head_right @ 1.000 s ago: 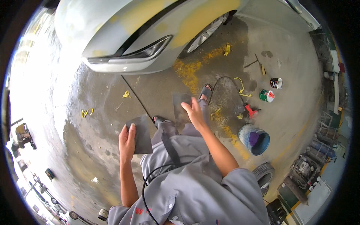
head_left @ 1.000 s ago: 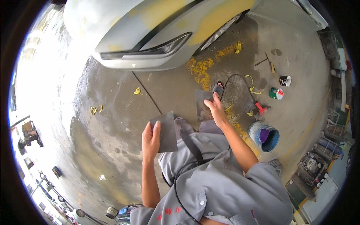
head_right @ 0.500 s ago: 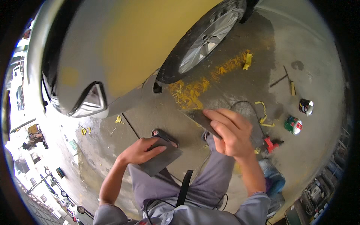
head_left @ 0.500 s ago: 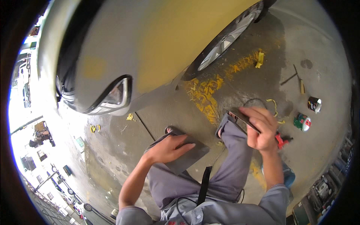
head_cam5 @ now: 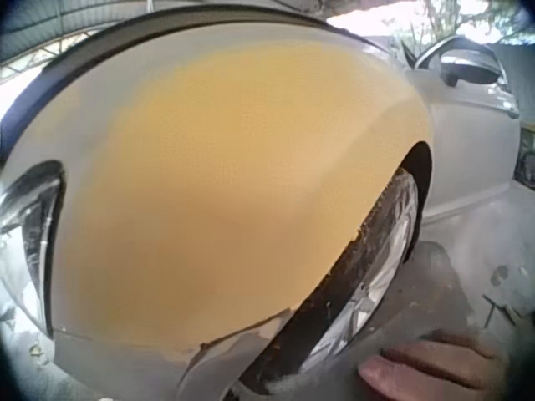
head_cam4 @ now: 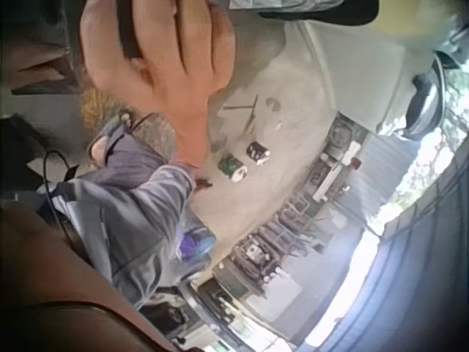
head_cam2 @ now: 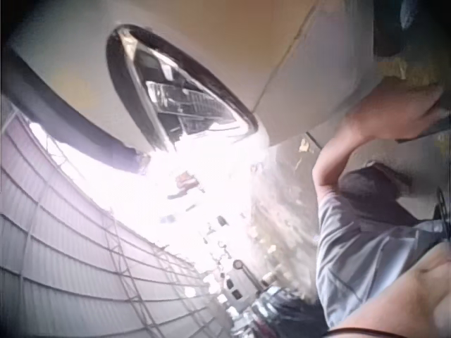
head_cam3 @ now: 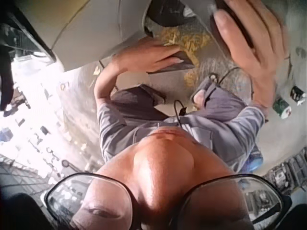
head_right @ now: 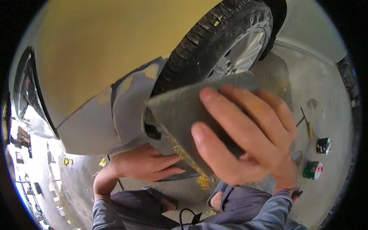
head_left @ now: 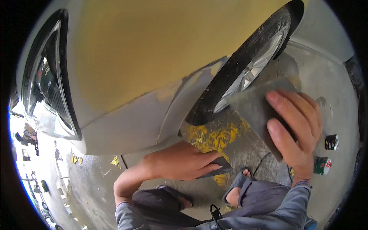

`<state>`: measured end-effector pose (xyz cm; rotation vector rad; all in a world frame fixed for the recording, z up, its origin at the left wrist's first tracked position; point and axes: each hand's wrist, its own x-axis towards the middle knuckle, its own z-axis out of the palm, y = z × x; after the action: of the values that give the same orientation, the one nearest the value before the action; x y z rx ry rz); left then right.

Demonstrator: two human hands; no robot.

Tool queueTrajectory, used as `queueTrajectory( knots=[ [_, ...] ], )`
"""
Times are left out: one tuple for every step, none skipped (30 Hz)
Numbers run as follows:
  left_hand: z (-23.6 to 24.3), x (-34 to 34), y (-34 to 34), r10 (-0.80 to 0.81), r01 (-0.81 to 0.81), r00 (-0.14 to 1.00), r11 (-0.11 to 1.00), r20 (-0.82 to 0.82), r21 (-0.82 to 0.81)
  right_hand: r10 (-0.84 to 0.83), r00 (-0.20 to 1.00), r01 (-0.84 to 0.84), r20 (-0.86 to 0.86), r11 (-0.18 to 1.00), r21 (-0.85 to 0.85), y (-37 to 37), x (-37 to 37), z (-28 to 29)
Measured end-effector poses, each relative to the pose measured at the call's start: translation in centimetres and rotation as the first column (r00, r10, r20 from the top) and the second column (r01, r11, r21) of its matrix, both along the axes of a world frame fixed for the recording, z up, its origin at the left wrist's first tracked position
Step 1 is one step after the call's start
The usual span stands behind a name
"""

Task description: The person uses a heat gun to warm the front bumper of a silver car, then scrapes the surface with a metal scraper. The person repeatedly applies heat and scrapes the same area near the wheel arch.

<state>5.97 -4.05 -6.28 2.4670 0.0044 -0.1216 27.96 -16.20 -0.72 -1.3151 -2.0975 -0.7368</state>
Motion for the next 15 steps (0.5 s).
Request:
queueTrajectory(
  knots=[
    [-0.1,-0.9,-0.1,0.002,-0.005,0.999,0.997,0.036,0.077,-0.002,1.0,0.0,0.027,0.998,0.059,0.4,-0.4,-0.6],
    [-0.1,-1.6,-0.2,0.002,-0.013,0.997,0.988,0.071,0.154,0.011,0.999,-0.016,0.047,0.994,0.106,0.6,-0.9,-0.9],
    [-0.1,-1.6,-0.1,0.013,-0.037,0.992,0.979,0.122,0.198,0.008,0.998,-0.017,0.064,0.99,0.143,1.0,-1.0,-1.3],
    [0.0,-1.6,0.1,0.023,-0.065,0.985,0.968,0.174,0.241,0.001,0.997,-0.015,0.08,0.983,0.184,1.2,-1.1,-1.7],
    [0.2,-1.7,0.1,0.03,-0.095,0.974,0.954,0.225,0.283,-0.008,0.997,-0.007,0.076,0.981,0.193,1.0,-1.6,-1.8],
    [0.2,-1.9,0.3,0.003,-0.095,0.962,0.941,0.271,0.325,-0.017,0.997,0.002,0.081,0.982,0.191,1.0,-2.0,-1.9],
    [0.3,-2.1,0.5,-0.026,-0.097,0.949,0.925,0.316,0.367,-0.022,0.996,0.004,0.092,0.981,0.195,1.2,-2.3,-1.9],
    [0.3,-2.1,0.7,-0.057,-0.101,0.932,0.907,0.358,0.408,-0.026,0.994,0.005,0.102,0.981,0.196,1.3,-2.5,-1.9],
    [0.0,-2.2,0.8,-0.097,-0.105,0.898,0.899,0.428,0.425,-0.015,0.992,-0.014,0.127,0.974,0.224,1.5,-2.7,-1.9],
    [-0.4,-2.1,1.0,-0.14,-0.109,0.858,0.891,0.494,0.441,-0.015,0.991,-0.018,0.135,0.97,0.244,1.6,-2.9,-1.7],
    [-0.6,-2.1,1.2,-0.184,-0.113,0.811,0.882,0.556,0.457,-0.018,0.99,-0.021,0.141,0.964,0.265,1.8,-3.1,-1.5],
    [-0.7,-2.3,1.2,-0.188,-0.103,0.815,0.884,0.548,0.456,-0.017,0.99,-0.024,0.142,0.959,0.281,1.9,-3.4,-1.6],
    [-0.6,-2.6,1.2,-0.193,-0.092,0.819,0.885,0.541,0.456,-0.021,0.99,-0.02,0.141,0.959,0.282,2.1,-3.6,-1.5],
    [-0.5,-2.7,1.2,-0.199,-0.081,0.823,0.887,0.533,0.455,-0.024,0.989,-0.019,0.143,0.957,0.29,2.3,-3.7,-1.4],
    [-0.5,-2.8,1.2,-0.199,-0.085,0.827,0.88,0.525,0.468,-0.032,0.989,-0.013,0.146,0.956,0.295,2.4,-3.9,-1.4]
  ],
)
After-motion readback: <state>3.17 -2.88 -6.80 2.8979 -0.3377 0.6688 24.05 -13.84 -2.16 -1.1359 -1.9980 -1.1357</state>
